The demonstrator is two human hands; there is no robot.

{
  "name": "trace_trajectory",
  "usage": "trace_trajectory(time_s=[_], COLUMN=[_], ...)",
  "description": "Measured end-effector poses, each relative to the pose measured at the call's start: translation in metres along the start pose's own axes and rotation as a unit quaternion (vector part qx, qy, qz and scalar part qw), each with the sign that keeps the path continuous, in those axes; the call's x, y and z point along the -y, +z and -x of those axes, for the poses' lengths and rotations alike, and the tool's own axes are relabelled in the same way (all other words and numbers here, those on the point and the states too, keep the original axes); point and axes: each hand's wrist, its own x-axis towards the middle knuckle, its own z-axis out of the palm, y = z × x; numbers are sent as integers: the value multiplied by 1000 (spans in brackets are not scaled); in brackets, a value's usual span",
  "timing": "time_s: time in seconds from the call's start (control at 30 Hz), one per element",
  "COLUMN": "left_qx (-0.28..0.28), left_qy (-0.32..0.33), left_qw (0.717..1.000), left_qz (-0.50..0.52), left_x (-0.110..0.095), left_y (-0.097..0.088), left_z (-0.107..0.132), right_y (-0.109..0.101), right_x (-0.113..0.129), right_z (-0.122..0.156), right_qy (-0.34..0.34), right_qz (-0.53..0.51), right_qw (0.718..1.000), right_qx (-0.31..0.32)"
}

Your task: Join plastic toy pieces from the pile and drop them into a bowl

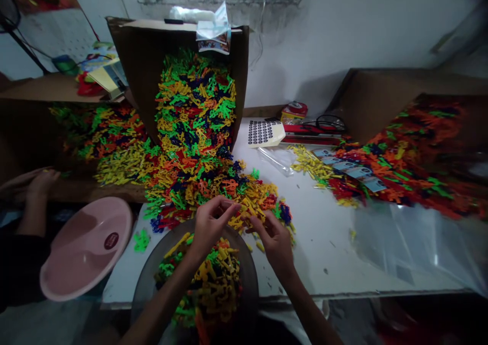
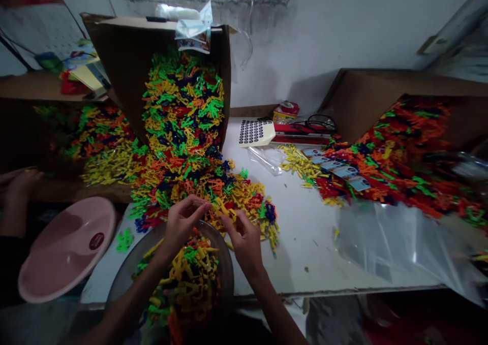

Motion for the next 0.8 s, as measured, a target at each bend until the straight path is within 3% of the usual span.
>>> trace_trajectory(time_s=[0.2,0.37,0.47,0.57,0.63,0.7,0.8], left_qx=[37,69,116,163,127,89,156], left_qy=[-14,-79,-97,-72,-39,4,79], left_qw=[999,992,988,976,959,943,932], left_qz=[23,74,40,-122,-249,-321,-318], left_x=[-4,1,3,3,5,11,30], left_y=[-4,-5,-25,-58,-71,-65,-15], left_z=[-1,0,5,9,11,13,13], right_y=[-3,-1,-2,-15,-31,-49,-72], right_x=[-4,-6,-4,-13,-29,-53,-90], right_z=[6,8,9,8,5,0,-15], right_qy=[-8,30,43,31,37,46,21], right_qz=[2,-70,-56,16,54,96,200], right_qw=[1000,996,990,981,990,994,979], right_qx=[9,40,121,190,126,28,-25])
